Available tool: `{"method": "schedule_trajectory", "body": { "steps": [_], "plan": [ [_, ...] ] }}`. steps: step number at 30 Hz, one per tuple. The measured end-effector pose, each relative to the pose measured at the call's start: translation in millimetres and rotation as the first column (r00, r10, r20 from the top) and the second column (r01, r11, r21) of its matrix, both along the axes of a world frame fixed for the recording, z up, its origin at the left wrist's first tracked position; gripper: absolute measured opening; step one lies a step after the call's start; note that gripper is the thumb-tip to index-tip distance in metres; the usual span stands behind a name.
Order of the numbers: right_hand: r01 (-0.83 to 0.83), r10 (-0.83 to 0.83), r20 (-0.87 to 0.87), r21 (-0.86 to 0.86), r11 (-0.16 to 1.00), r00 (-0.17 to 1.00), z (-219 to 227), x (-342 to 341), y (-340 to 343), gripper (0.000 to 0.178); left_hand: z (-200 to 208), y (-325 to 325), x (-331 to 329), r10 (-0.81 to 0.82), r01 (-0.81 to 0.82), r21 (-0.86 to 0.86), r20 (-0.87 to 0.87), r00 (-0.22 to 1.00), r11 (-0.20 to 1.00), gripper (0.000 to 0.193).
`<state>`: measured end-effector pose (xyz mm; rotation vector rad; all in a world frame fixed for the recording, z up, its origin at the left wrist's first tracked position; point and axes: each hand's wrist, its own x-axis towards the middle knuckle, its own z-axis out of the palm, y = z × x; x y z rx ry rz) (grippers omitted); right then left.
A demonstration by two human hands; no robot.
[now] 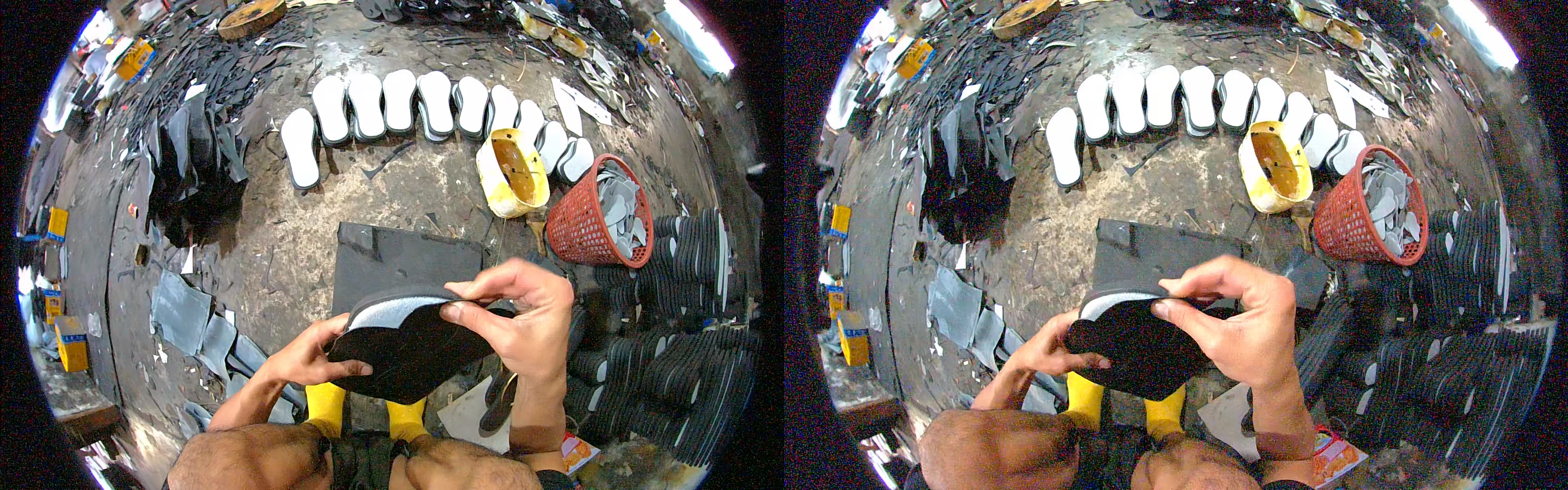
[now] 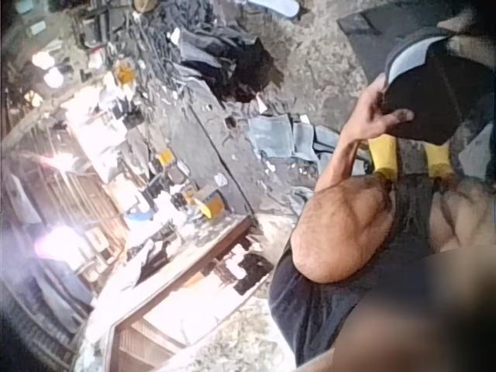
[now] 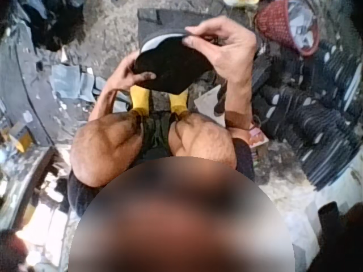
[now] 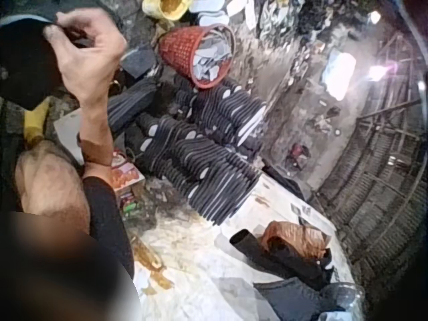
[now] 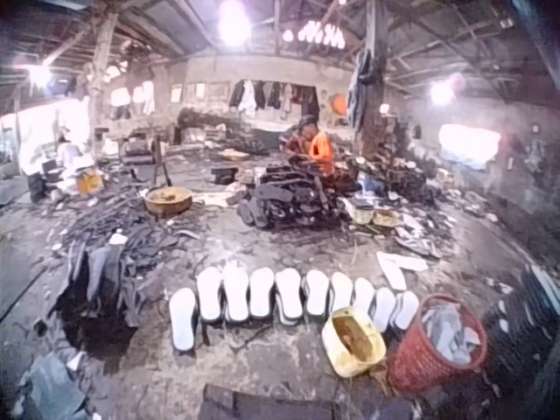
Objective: The person repeatedly picks up a white slipper sole and a black rubber outsole, aligns them, presses them together, and places the assembled slipper on the floor. The process is repeated multiple times with new pairs.
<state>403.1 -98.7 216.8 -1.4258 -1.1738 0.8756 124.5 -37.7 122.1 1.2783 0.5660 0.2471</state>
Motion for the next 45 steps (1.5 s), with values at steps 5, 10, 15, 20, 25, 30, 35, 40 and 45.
{"method": "schedule_trajectory", "body": {
  "steps": [5,10,15,20,25,30,35,40,45],
  "plan": [
    [-0.03,-0.046,-0.315,-0.232,0.972,0.948,-11.5,3.9,13.0,0.028,5.8,-0.4,4.1,0.003,-0.003,0.029,0.0,1.0,1.0,0.057],
    [-0.208,0.234,0.169,-0.155,0.966,0.958,-24.2,-8.3,8.3,0.047,12.0,3.2,8.7,0.192,-0.189,0.08,-0.036,0.981,0.979,0.049],
    [-0.278,0.277,-0.039,-0.236,0.931,0.96,-36.2,-7.6,22.4,0.018,19.1,10.6,8.1,0.134,-0.132,0.032,-0.099,0.986,0.991,0.04],
    [-0.185,0.174,0.369,-0.005,0.983,0.913,-19.9,-10.3,18.3,0.016,20.3,30.2,20.3,0.093,-0.021,0.4,-0.161,0.983,0.916,0.039],
    [-0.205,-0.067,0.792,0.237,0.95,0.607,-16.6,-50.8,-24.2,0.023,-23.3,25.3,33.7,0.46,-0.477,0.229,0.127,0.879,0.848,0.053],
    [-0.214,0.109,0.814,0.02,0.977,0.571,-93.7,-116.1,-38.8,0.032,-98.8,4.5,20.7,0.34,-0.396,-0.817,-0.263,0.903,0.42,0.065],
    [-0.368,0.385,0.635,-0.167,0.915,0.67,-152.2,-106.2,-55.6,0.02,-141.8,-1.3,-0.5,0.668,-0.308,0.667,-0.385,0.637,0.678,0.048],
    [-0.137,0.069,0.793,0.018,0.99,0.605,-219.0,-35.9,0.0,0.038,-152.3,-24.0,10.0,0.365,0.132,0.917,-0.277,0.889,0.376,0.058],
    [-0.037,0.198,0.732,-0.229,0.973,0.652,-240.8,3.0,34.8,0.078,-161.3,-25.5,29.5,0.284,0.241,0.876,-0.378,0.881,0.418,0.06]
  ]
}}
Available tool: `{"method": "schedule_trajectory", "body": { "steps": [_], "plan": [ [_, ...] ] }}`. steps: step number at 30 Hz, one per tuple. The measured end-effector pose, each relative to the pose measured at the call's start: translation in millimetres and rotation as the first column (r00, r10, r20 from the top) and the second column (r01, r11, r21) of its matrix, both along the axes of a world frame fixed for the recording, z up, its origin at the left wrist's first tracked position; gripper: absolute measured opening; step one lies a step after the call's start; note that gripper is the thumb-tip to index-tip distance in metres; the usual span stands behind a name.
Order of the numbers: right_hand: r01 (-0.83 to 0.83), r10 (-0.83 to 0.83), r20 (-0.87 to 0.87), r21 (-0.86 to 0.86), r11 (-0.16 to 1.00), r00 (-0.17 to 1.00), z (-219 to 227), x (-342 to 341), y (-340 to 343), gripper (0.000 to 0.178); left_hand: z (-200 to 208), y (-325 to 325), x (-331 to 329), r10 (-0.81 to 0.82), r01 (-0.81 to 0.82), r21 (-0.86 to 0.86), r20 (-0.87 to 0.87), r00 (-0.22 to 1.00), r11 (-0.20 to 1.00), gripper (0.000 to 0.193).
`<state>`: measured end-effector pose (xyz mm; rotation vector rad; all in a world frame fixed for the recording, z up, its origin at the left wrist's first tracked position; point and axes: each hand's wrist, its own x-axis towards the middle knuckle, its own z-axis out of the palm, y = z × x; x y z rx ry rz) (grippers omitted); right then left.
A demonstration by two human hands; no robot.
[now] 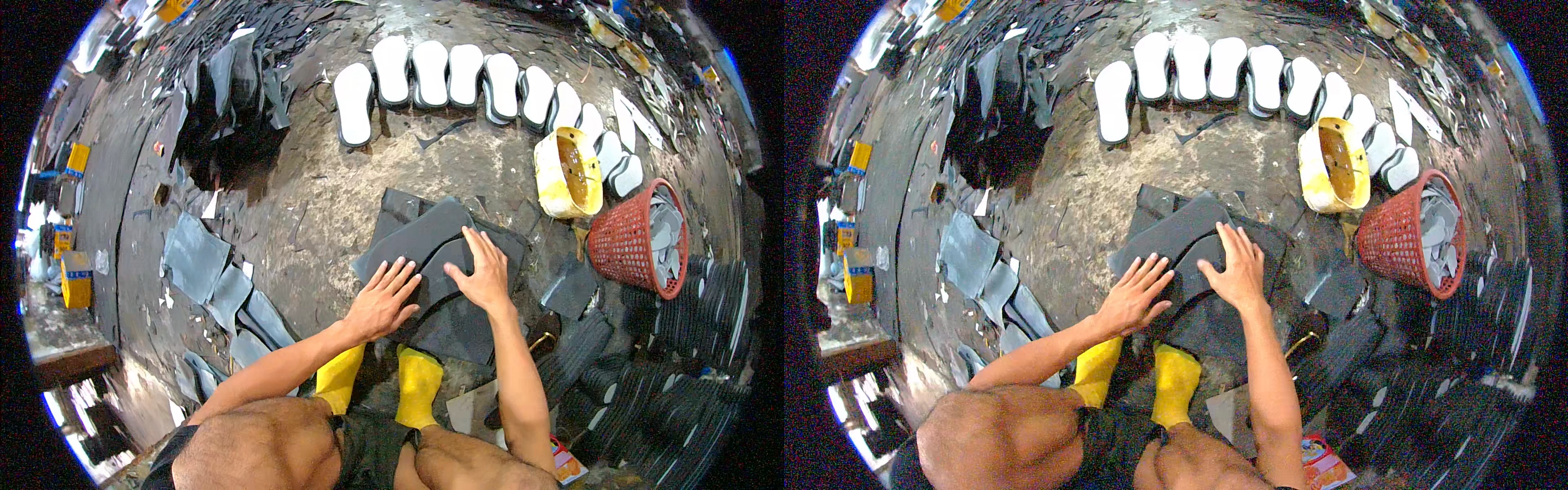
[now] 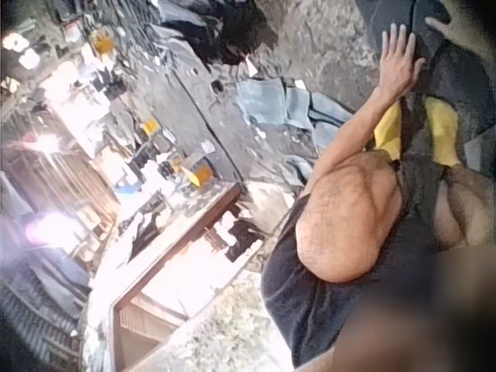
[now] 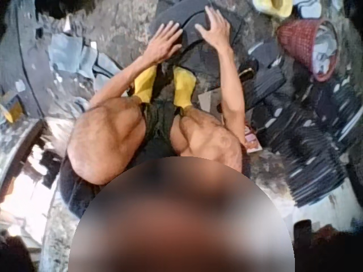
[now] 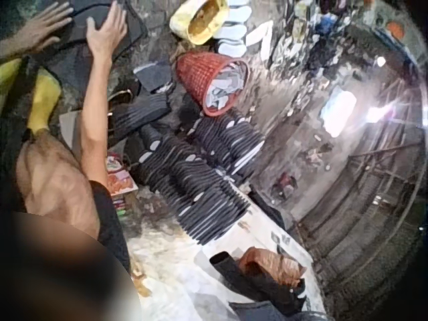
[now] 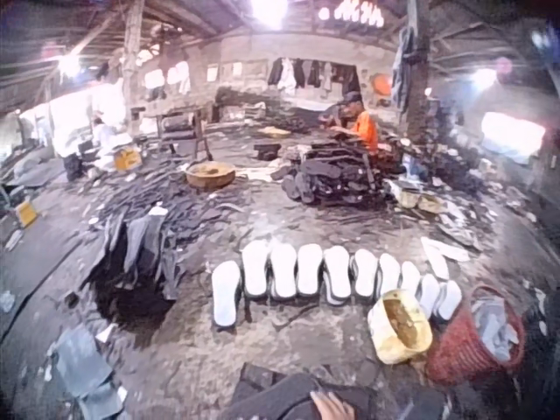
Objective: The person repeatedly picks up a white slipper sole and a black rubber outsole, aligns them, presses them together, and places the assembled slipper on the floor. The process is repeated multiple times with new pairs.
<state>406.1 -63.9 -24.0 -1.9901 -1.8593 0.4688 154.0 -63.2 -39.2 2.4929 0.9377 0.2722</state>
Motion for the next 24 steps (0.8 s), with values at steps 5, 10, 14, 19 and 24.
{"method": "schedule_trajectory", "body": {
  "steps": [5,10,14,19,24],
  "plan": [
    [-0.104,0.091,-0.142,-0.088,0.991,0.986,4.1,30.8,-5.0,0.067,-4.4,-2.8,-4.3,-0.094,0.094,0.028,-0.006,0.996,0.995,0.066],
    [-0.071,0.07,-0.012,-0.069,0.995,0.997,17.6,24.8,-15.5,0.055,-5.5,-3.8,-2.2,-0.105,0.105,-0.019,0.009,0.994,0.994,0.062],
    [-0.187,0.16,0.21,0.119,0.975,0.965,21.9,-9.6,-15.0,0.058,-0.4,-5.9,2.6,-0.053,0.051,-0.039,-0.056,0.997,0.998,0.061],
    [-0.261,0.273,0.257,-0.084,0.962,0.927,-22.6,-32.8,7.1,0.065,-9.7,-4.4,3.1,-0.078,0.069,-0.067,-0.142,0.987,0.995,0.059],
    [-0.252,0.265,0.185,-0.093,0.963,0.946,-37.5,-31.7,12.1,0.067,-0.5,5.3,7.5,-0.116,0.098,-0.102,-0.194,0.974,0.99,0.058]
  ]
}}
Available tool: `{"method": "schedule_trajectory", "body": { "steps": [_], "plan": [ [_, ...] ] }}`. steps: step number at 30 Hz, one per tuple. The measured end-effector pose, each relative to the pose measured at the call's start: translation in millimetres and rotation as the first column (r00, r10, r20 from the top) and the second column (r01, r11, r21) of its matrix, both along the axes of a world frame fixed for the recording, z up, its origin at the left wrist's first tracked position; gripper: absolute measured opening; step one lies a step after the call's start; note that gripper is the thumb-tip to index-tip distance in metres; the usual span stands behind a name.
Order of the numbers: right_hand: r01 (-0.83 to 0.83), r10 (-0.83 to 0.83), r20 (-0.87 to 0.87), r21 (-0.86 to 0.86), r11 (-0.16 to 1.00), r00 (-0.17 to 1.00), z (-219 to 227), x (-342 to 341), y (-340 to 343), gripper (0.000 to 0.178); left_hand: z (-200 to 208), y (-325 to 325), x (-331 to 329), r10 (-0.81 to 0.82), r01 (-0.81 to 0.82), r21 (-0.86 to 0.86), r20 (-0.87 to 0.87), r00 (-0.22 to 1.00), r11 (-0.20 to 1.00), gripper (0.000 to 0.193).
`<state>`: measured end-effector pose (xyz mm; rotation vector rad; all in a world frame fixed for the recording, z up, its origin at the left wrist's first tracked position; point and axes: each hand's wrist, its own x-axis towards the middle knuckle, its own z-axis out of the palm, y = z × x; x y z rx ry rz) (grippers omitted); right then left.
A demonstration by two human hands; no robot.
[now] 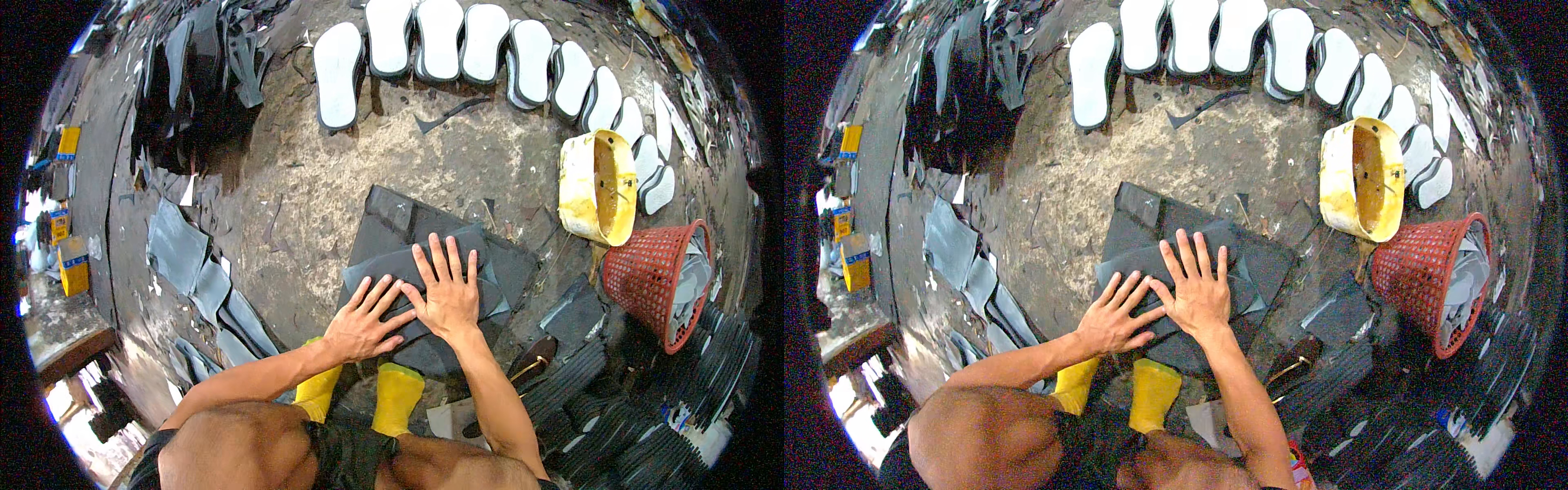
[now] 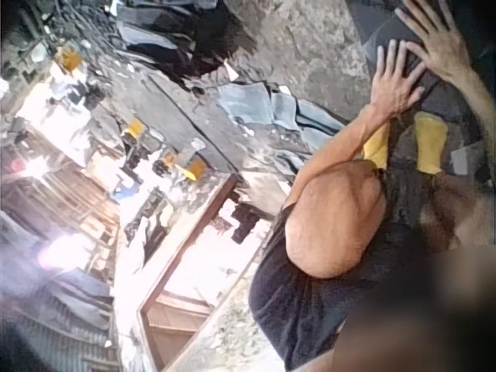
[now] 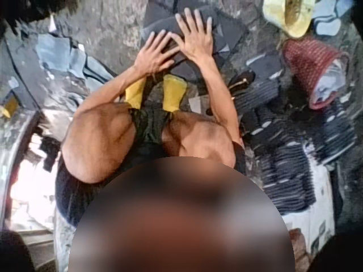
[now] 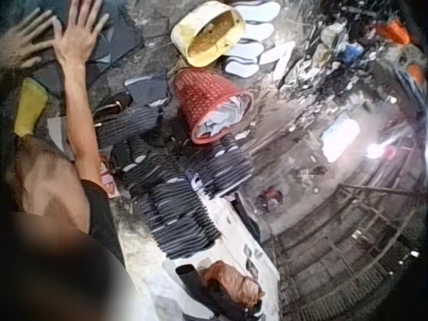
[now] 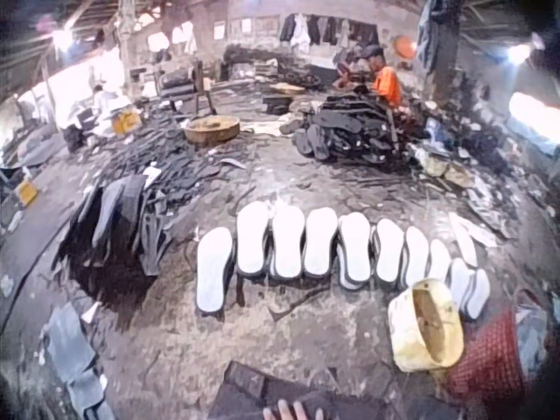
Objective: The person repeatedly picks up a white slipper sole and a black rubber outsole, aligns them, presses them together, and places the assembled slipper on the floor. The process is repeated multiple times with new pairs.
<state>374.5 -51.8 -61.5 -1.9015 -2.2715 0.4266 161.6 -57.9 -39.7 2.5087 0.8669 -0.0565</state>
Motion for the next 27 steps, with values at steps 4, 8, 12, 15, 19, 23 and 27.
{"method": "schedule_trajectory", "body": {
  "steps": [4,8,12,15,19,23,27],
  "plan": [
    [-0.02,0.012,-0.066,-0.119,0.993,0.998,16.6,10.4,9.8,0.065,31.4,24.4,11.8,-0.108,0.109,-0.002,-0.095,0.99,0.994,0.055],
    [0.195,-0.171,-0.451,0.007,0.981,0.876,19.1,40.2,10.1,0.043,19.7,70.2,1.7,0.192,-0.12,-0.255,0.279,0.941,0.96,0.059],
    [0.686,-0.658,-0.234,0.057,0.725,0.715,13.0,55.3,-12.8,0.047,0.8,34.7,-21.6,0.602,-0.556,-0.234,0.25,0.758,0.798,0.076],
    [0.708,-0.716,-0.31,-0.161,0.688,0.625,19.7,60.7,-19.8,0.069,2.0,16.8,-27.3,0.504,-0.483,-0.146,0.197,0.841,0.863,0.084],
    [0.344,-0.769,-0.556,-0.688,0.639,0.316,36.4,84.6,-10.2,0.079,15.8,35.9,-40.8,0.639,-0.591,-0.555,-0.132,0.758,0.586,0.087],
    [0.425,-0.632,-0.487,-0.475,0.771,0.603,30.0,89.3,-20.1,0.067,12.9,31.0,-48.4,0.588,-0.518,-0.355,0.123,0.8,0.778,0.077],
    [0.452,-0.557,-0.301,-0.353,0.819,0.774,20.2,64.5,-32.7,0.077,2.5,14.5,-35.8,0.605,-0.561,-0.345,0.025,0.796,0.753,0.08]
  ]
}}
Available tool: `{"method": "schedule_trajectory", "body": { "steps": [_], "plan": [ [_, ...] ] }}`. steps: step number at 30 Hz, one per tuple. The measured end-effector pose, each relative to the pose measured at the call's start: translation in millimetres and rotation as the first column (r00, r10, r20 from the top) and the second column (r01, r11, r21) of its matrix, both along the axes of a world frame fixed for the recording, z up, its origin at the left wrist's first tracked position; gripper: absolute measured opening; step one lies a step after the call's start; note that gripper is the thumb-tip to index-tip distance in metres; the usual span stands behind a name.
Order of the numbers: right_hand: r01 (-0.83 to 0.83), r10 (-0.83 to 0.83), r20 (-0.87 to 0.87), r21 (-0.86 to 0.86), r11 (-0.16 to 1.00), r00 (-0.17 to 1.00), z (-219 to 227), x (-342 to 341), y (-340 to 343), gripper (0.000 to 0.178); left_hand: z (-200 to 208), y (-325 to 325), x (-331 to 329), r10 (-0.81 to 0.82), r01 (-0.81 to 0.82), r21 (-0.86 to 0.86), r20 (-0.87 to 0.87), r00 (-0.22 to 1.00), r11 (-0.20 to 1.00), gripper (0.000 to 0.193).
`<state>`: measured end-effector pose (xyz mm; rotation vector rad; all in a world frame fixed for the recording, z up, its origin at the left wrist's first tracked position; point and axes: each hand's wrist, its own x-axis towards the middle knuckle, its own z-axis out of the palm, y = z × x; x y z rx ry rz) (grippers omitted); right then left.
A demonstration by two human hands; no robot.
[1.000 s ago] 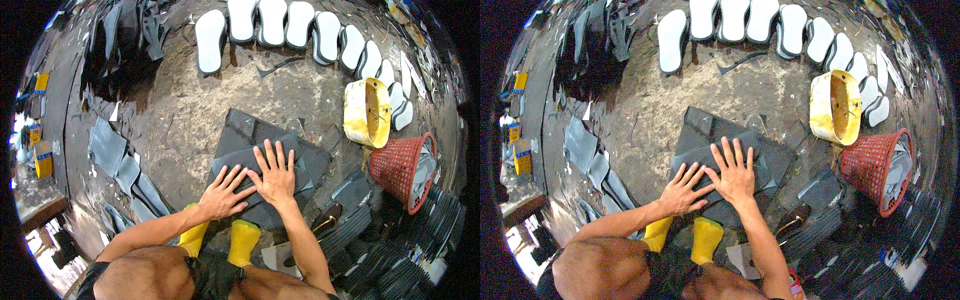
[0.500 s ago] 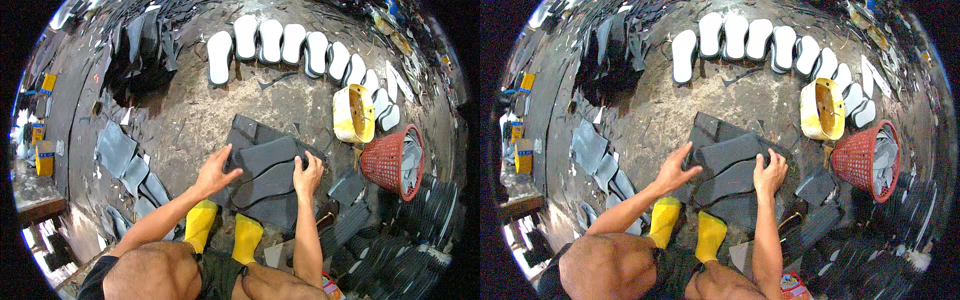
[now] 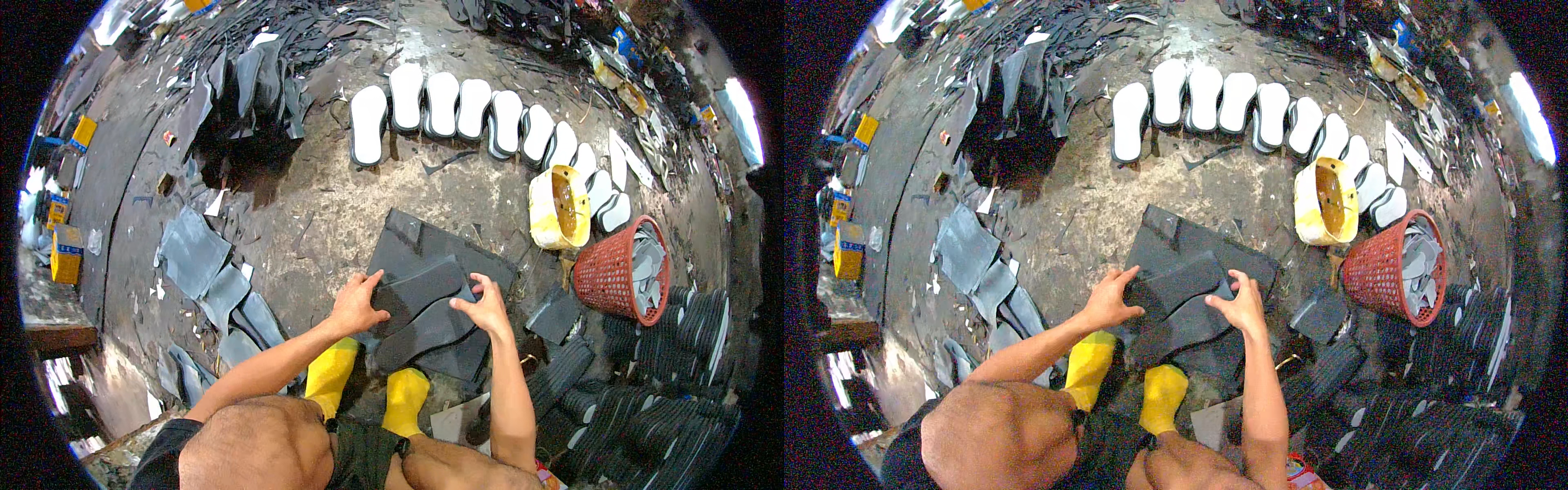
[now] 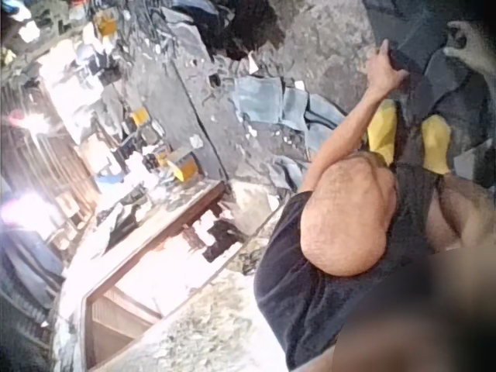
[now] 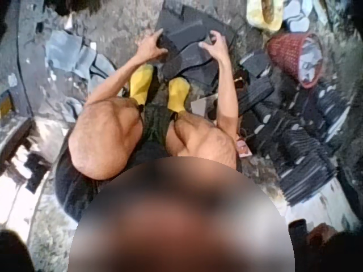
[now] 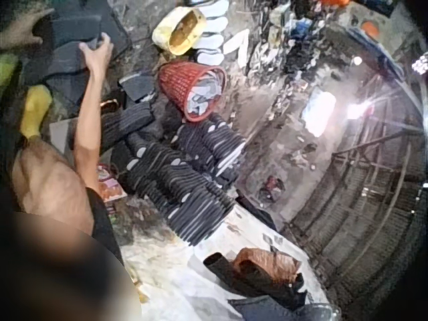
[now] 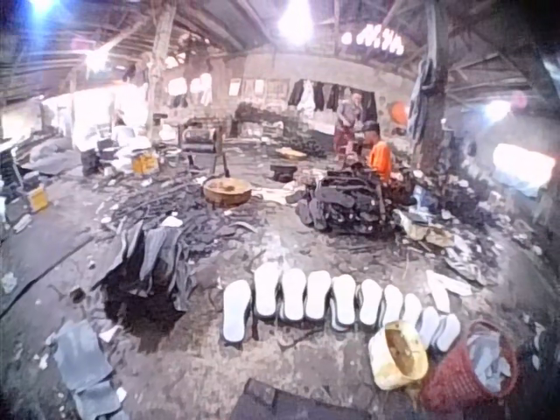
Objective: The person repeatedly picks up a white slipper sole and a black rubber outsole, aligns them, presses them together, and places the assembled slipper on the floor. The process is repeated multiple times with new pairs.
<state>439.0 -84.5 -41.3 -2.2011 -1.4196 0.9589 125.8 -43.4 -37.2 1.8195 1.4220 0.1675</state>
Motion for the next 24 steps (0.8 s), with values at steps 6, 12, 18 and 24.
{"method": "schedule_trajectory", "body": {
  "steps": [6,12,18,24],
  "plan": [
    [0.012,-0.031,-0.493,-0.042,0.999,0.869,93.3,-10.3,-12.6,0.033,63.4,21.5,-13.5,-0.127,0.139,-0.111,0.112,0.986,0.984,0.046],
    [-0.449,0.248,0.374,0.753,0.482,0.894,178.3,-88.6,-46.5,0.032,130.1,14.6,-0.1,0.636,-0.037,-0.639,0.768,-0.081,0.768,0.082],
    [-0.653,0.509,0.412,0.536,0.535,0.755,208.9,-118.8,-33.1,0.063,125.2,26.1,-31.7,0.816,0.216,-0.807,0.574,0.065,0.55,0.062],
    [0.235,0.151,-0.847,0.306,0.922,0.51,204.1,-97.0,11.5,0.09,139.7,32.0,-21.9,0.843,0.304,-0.823,0.528,0.097,0.48,0.066]
  ]
}}
